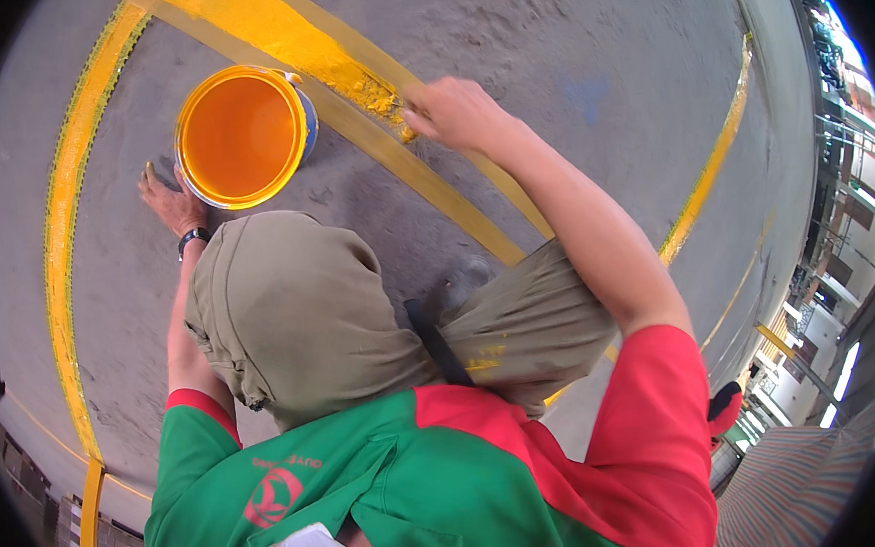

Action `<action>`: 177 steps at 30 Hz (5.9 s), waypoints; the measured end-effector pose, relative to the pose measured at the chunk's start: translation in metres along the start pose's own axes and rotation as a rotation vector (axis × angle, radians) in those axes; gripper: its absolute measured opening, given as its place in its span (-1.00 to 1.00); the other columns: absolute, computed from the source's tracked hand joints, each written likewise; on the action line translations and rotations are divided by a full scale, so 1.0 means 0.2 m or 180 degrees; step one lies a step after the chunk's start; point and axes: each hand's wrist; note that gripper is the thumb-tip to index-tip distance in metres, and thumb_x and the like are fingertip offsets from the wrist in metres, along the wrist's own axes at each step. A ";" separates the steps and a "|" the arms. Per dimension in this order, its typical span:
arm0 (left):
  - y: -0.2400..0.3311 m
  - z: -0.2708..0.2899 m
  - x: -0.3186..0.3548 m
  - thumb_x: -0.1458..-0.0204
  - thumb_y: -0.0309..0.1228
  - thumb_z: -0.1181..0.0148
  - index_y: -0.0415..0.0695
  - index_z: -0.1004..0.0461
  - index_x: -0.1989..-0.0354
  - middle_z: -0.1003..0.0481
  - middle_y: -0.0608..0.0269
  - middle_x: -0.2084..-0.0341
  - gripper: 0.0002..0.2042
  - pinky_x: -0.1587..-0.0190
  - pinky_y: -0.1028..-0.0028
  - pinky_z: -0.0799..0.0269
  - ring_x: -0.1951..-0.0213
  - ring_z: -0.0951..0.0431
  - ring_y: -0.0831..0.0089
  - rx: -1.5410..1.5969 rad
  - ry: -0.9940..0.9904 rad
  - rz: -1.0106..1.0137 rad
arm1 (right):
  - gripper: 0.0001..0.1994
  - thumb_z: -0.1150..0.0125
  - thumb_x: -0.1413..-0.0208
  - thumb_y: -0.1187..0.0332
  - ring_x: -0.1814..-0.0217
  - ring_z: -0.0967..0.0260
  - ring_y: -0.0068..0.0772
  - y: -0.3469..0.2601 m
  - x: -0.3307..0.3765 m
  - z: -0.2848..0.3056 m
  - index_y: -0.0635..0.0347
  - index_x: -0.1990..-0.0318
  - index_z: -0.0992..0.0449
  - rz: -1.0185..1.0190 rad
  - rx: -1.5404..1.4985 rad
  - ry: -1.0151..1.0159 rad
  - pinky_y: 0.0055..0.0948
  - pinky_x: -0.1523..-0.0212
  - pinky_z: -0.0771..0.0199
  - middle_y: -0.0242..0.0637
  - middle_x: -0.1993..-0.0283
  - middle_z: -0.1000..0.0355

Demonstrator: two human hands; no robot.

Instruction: The person paints yellow lines on a concrete floor using a paintbrush and a bucket of yellow paint. They repeatedly dip the brush into the paint and apply it along pre-marked tape lines, occasionally repositioning the paint bucket.

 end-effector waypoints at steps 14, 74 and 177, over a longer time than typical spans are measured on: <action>-0.01 -0.02 0.00 -0.19 0.00 -0.13 -0.21 -0.20 -0.35 -0.20 -0.17 -0.33 -0.32 -0.45 -0.03 0.07 -0.41 -0.07 -0.17 0.0042 0.0047 0.0039 | -0.76 -0.03 -0.26 0.17 0.28 -0.50 0.12 -0.07 -0.18 -0.12 0.16 0.27 -0.43 -0.0084 0.0402 0.0131 0.05 0.26 -0.46 0.01 0.42 -0.50; 0.46 0.31 0.26 -0.34 0.11 0.15 -0.26 -0.38 -0.19 -0.52 -0.01 0.02 -0.39 0.04 0.23 -0.54 0.06 -0.56 0.23 0.3611 -0.1497 0.2682 | -0.75 -0.30 -0.21 0.20 0.42 -0.33 -0.54 -0.29 0.65 0.27 0.19 0.12 -0.64 -0.0710 -0.1240 0.2392 -0.46 0.31 -0.42 -0.31 0.44 -0.50; -0.04 -0.08 0.15 -0.06 -0.05 -0.29 -0.30 -0.14 -0.33 -0.13 -0.15 -0.35 -0.22 -0.44 0.08 0.03 -0.41 -0.04 -0.05 -0.0630 -0.0644 -0.0552 | -0.76 -0.22 -0.24 0.21 0.26 -0.59 -0.05 -0.07 -0.26 -0.43 0.17 0.12 -0.61 -0.0576 -0.1308 0.2291 -0.25 0.24 -0.54 -0.06 0.28 -0.60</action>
Point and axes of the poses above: each hand's wrist, its own x-axis away from the middle knuckle, its own z-axis out of the back of the hand, y = z × x
